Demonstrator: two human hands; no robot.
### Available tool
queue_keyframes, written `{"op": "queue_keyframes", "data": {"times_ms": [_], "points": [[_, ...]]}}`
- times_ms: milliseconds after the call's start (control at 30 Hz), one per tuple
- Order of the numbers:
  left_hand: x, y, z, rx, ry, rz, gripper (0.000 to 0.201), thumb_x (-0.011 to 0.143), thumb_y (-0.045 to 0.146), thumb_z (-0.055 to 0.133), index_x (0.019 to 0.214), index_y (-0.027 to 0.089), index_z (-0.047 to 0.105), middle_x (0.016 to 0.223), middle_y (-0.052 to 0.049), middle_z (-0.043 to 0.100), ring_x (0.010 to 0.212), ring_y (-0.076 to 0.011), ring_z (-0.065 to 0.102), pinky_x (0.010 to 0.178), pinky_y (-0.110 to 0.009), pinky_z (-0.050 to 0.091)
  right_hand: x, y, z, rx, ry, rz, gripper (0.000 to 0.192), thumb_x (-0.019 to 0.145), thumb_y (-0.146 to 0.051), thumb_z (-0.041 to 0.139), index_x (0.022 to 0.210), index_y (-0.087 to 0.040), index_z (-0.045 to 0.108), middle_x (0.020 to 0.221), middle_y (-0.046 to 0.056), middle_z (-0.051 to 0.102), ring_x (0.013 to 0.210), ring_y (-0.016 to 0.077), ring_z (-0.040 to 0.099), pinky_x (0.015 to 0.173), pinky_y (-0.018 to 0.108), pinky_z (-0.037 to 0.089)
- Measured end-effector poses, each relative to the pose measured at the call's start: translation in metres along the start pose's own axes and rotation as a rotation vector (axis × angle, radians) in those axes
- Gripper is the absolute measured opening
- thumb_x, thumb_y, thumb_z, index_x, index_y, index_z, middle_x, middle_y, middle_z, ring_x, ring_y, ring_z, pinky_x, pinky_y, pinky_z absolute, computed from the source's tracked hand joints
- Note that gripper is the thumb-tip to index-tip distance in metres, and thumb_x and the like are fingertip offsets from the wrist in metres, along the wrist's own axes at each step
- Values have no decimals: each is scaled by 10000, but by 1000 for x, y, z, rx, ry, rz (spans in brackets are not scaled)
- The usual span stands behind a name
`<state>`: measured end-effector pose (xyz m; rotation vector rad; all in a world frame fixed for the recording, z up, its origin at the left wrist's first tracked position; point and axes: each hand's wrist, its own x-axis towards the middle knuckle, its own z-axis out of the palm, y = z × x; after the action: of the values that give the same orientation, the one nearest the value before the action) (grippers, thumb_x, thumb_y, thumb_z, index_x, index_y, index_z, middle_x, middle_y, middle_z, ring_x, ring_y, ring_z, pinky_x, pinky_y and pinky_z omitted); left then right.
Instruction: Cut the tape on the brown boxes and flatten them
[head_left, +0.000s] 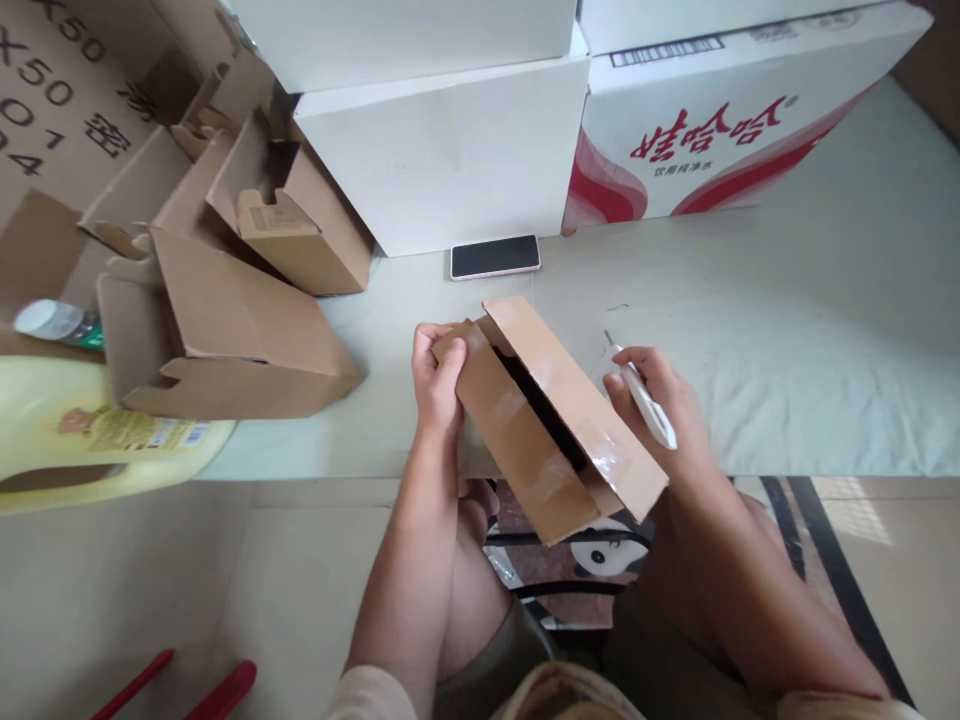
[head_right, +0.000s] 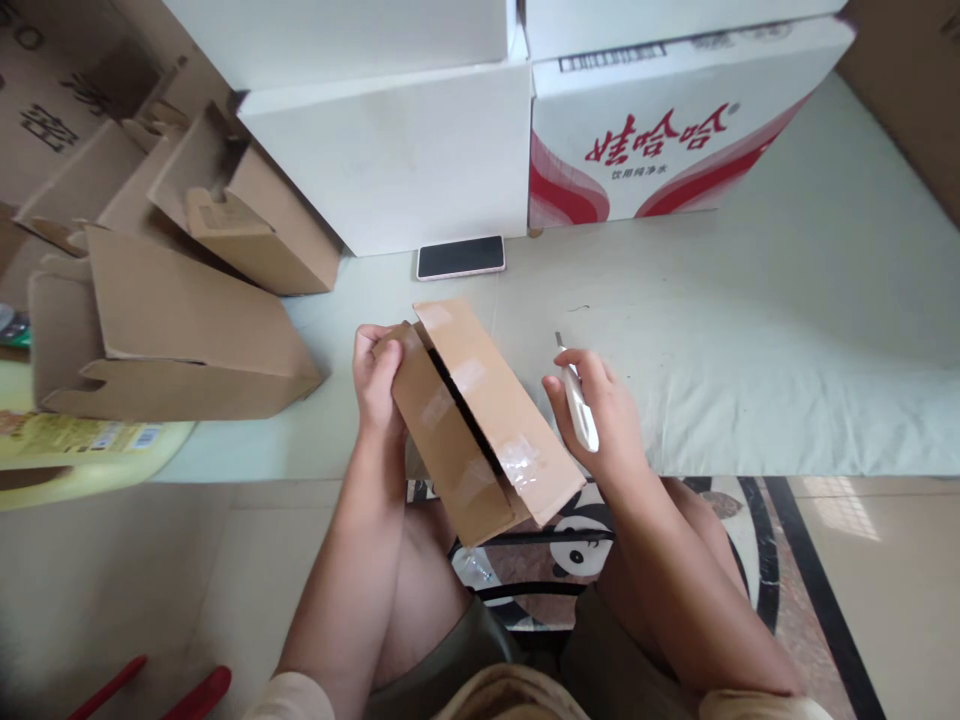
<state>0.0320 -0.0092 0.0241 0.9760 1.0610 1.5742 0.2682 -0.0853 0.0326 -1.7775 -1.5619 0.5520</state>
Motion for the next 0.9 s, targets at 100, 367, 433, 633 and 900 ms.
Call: {"op": "queue_keyframes", "data": {"times_ms": [100,367,433,633,900], "points": [[0,-1,-1,7,-10,4,605,620,652,916,821,228,535,787,12,658,636,-112,597,582,-239,478,1,7,3,-17,69,26,411,978,-620,470,1096,-240,577,716,17,621,616,199,556,581,310,374],[1,-2,-2,1,-18,1,587,644,641,908,827,231,530,798,15,655,637,-111,598,590,-237,479,5,18,9,-321,-112,66,509,866,-354,581,1349,-204,637,1185,170,694,705,214,598,612,345,387],[1,-2,-2,-1,-19,3,592,634,642,913,821,230,532,800,15,657,641,-111,598,593,-236,480,6,19,9,-392,-194,118,667,794,-276,579,1455,-189,576,1314,206,637,724,222,602,601,349,387],[1,-2,-2,3,-18,5,592,626,646,912,812,225,540,810,10,665,647,-110,595,599,-235,475,4,22,12,-458,-315,179,878,758,-371,628,1571,-118,412,1408,308,496,795,271,634,637,374,396],[1,3,-4,-22,46,-22,562,607,602,930,824,234,565,755,33,628,618,-111,567,571,-235,437,8,46,9,-377,-309,134,990,721,-524,736,1594,-211,390,1480,259,470,892,304,690,680,388,490]]}}
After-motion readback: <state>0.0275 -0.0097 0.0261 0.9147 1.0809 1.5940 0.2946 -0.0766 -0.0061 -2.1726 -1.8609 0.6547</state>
